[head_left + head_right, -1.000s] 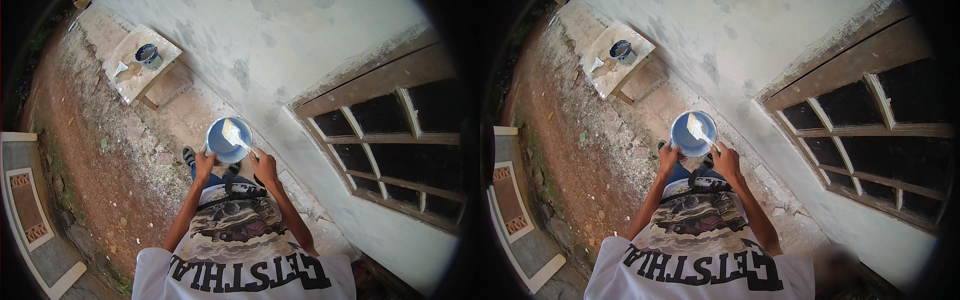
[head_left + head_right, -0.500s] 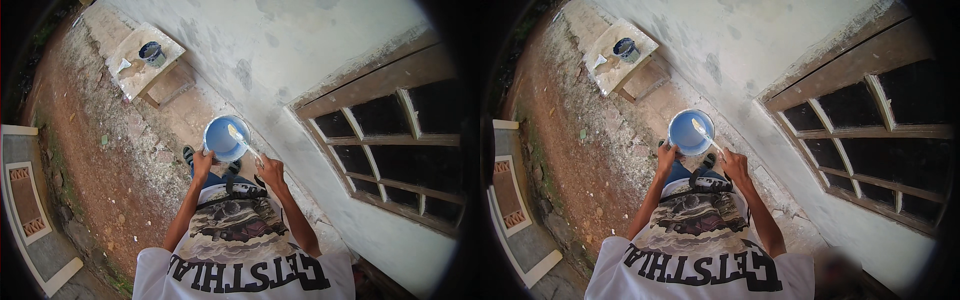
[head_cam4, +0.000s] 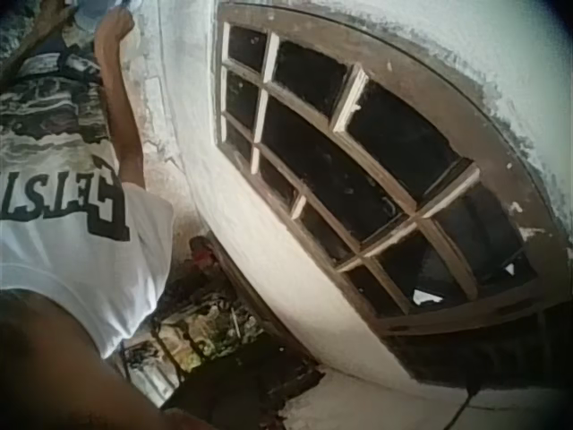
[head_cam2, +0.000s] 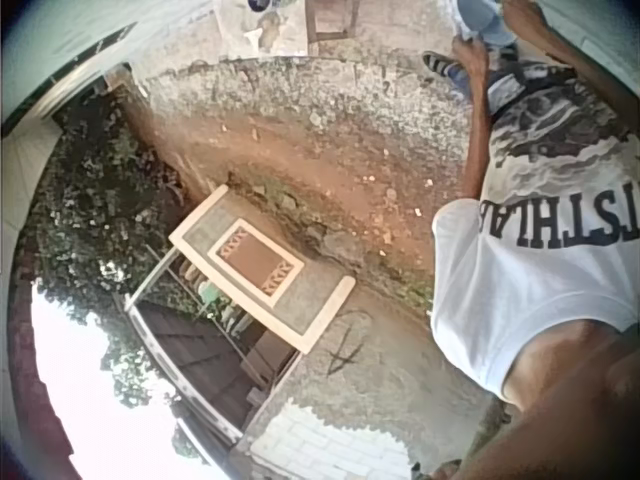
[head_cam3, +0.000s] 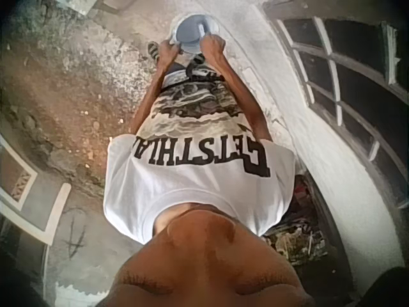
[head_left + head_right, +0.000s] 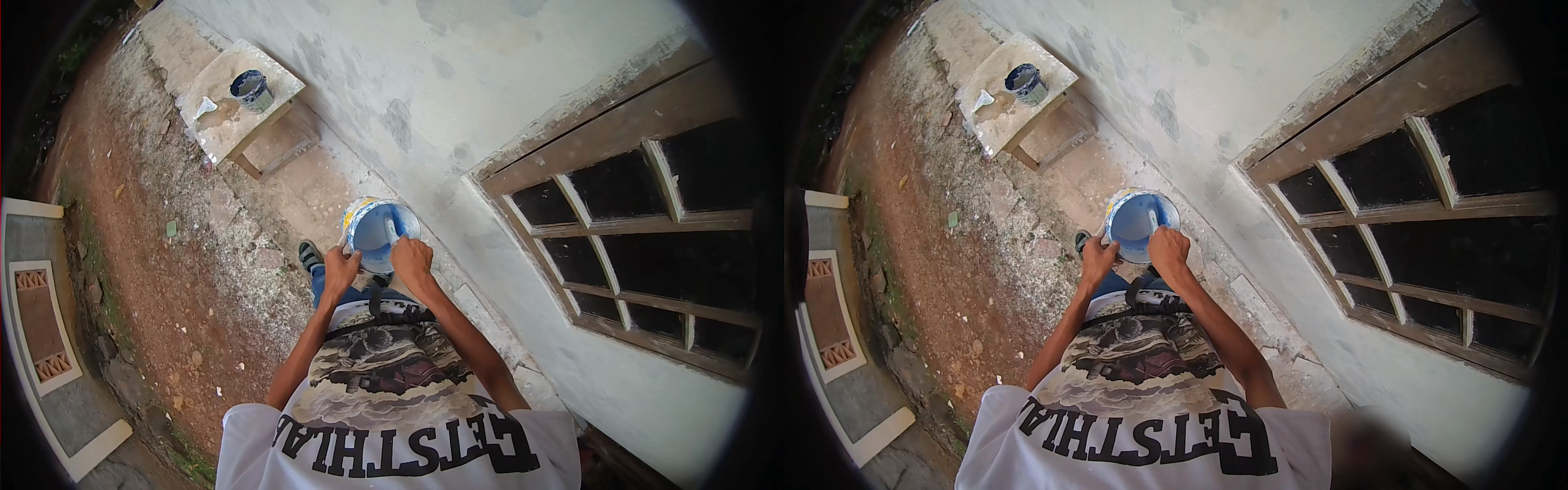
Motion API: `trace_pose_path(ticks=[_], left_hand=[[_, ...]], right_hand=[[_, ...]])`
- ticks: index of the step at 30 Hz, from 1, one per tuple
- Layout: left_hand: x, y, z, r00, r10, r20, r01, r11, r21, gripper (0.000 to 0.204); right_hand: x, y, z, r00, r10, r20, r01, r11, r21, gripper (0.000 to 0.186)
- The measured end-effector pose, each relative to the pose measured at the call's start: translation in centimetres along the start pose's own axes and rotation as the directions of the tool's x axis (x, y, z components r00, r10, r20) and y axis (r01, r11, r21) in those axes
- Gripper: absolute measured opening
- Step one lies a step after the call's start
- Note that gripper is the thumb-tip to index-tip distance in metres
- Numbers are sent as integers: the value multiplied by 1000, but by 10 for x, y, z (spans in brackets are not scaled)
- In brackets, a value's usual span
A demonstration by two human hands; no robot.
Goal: The person paints an exterior wall using white paint from a paint bucket and a paint brush.
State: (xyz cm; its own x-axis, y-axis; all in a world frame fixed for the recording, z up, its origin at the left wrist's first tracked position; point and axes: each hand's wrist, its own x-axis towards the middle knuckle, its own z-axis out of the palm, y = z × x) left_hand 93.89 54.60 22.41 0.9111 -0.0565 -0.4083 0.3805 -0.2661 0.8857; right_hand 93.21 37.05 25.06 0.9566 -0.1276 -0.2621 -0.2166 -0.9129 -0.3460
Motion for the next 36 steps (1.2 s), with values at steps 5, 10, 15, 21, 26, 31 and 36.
trace_pose_path(ticks=[5,10,15,21,26,31,36], left_hand=[[-3,-3,4,1000,19,-18,-19,1000,19,38],[5,-11,-3,1000,22,-20,-24,991,-129,42],[14,-12,-11,999,39,22,-35,987,-156,43],[17,-6,-10,997,-69,29,75,919,-387,43],[13,-1,-6,993,-107,49,118,880,-459,44],[11,0,-6,990,-128,65,143,865,-482,45],[9,-1,-7,983,-160,88,183,852,-490,36]], right_hand=[[6,-7,6,977,141,159,-158,982,104,33],[10,3,21,967,107,231,-174,941,290,33],[11,13,11,970,-4,244,-143,801,581,44],[-11,25,-18,994,31,108,-92,778,621,46],[-38,28,-42,994,-83,-68,106,877,469,35],[-48,57,-14,888,-289,-357,396,877,274,27],[-55,70,0,855,-319,-408,435,870,231,21]])
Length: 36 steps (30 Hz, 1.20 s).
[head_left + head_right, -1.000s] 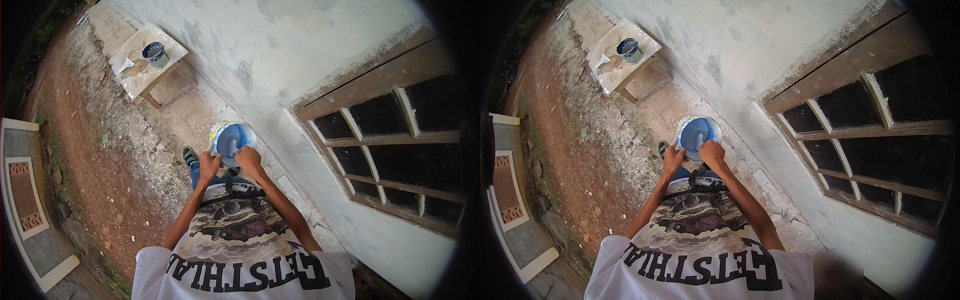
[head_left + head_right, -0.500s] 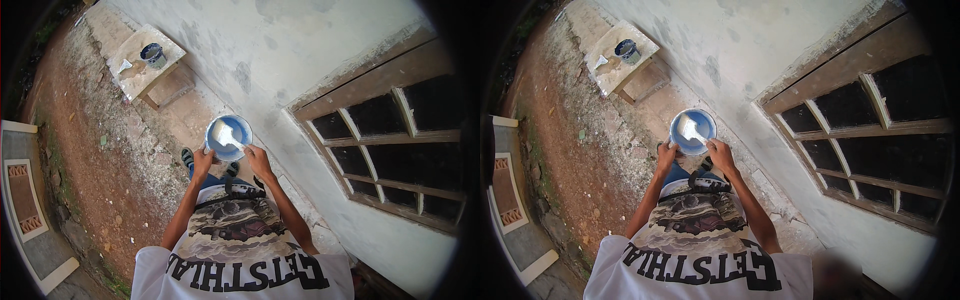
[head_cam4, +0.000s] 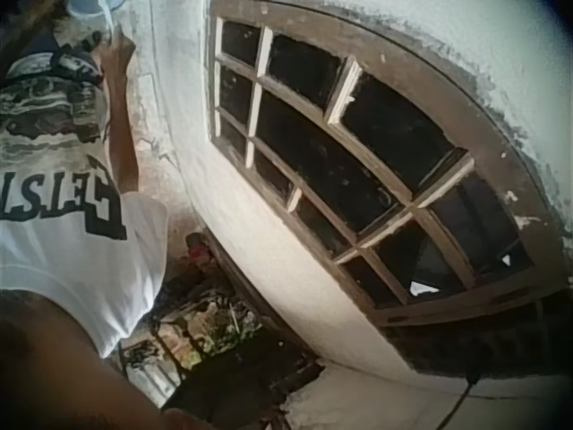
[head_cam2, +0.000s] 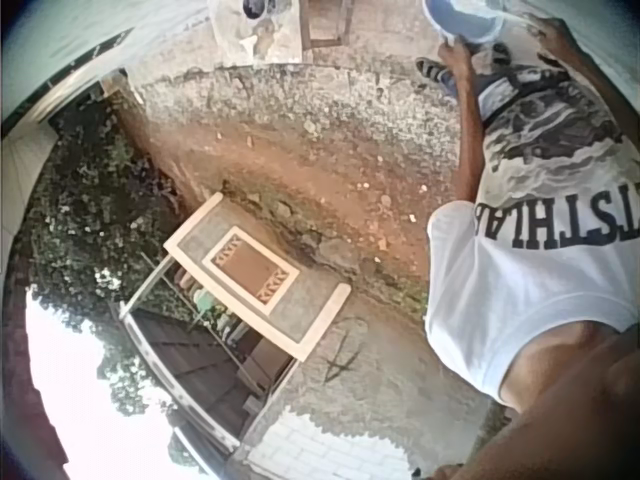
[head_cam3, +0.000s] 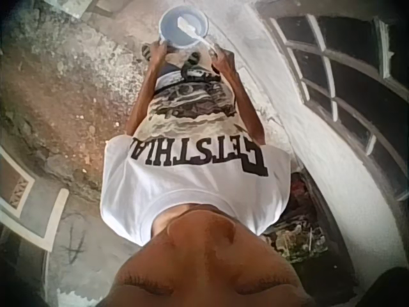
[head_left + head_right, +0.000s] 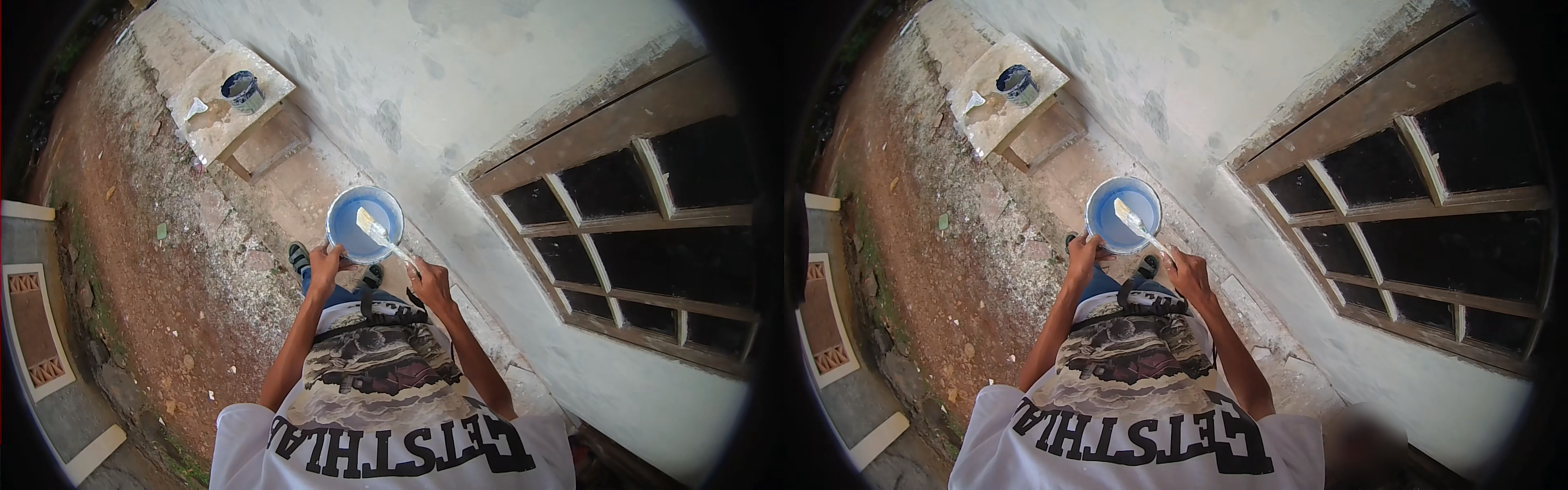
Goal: The person paints an exterior wall using white paint from a paint bucket and a paint brush.
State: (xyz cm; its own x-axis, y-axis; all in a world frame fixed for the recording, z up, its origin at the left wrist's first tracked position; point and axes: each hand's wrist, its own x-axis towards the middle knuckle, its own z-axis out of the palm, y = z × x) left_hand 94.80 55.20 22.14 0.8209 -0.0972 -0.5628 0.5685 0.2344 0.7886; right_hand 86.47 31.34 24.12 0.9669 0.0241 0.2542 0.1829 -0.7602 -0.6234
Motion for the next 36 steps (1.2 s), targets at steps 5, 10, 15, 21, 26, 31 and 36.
trace_pose_path(ticks=[5,10,15,21,26,31,36], left_hand=[[-1,-1,1,1000,2,-7,-2,1000,-3,35],[2,-5,-1,1000,10,-27,-11,1000,-22,36],[2,-1,2,998,52,-24,-53,997,-57,42],[0,2,5,997,61,-37,-62,997,-35,39],[-1,2,6,998,57,-28,-58,997,-43,40],[-4,2,9,998,56,-32,-57,997,-42,42],[-1,-3,7,994,91,-63,-86,993,86,44]], right_hand=[[2,1,-3,1000,3,-1,-3,1000,29,19],[2,2,3,989,147,-2,-146,981,130,23],[3,16,17,868,465,175,-475,672,568,28],[10,4,3,636,610,472,-672,138,727,30],[10,2,3,643,624,443,-642,125,756,29],[12,11,-3,687,584,432,-661,254,706,31],[45,-18,-31,926,358,119,-377,887,267,35]])
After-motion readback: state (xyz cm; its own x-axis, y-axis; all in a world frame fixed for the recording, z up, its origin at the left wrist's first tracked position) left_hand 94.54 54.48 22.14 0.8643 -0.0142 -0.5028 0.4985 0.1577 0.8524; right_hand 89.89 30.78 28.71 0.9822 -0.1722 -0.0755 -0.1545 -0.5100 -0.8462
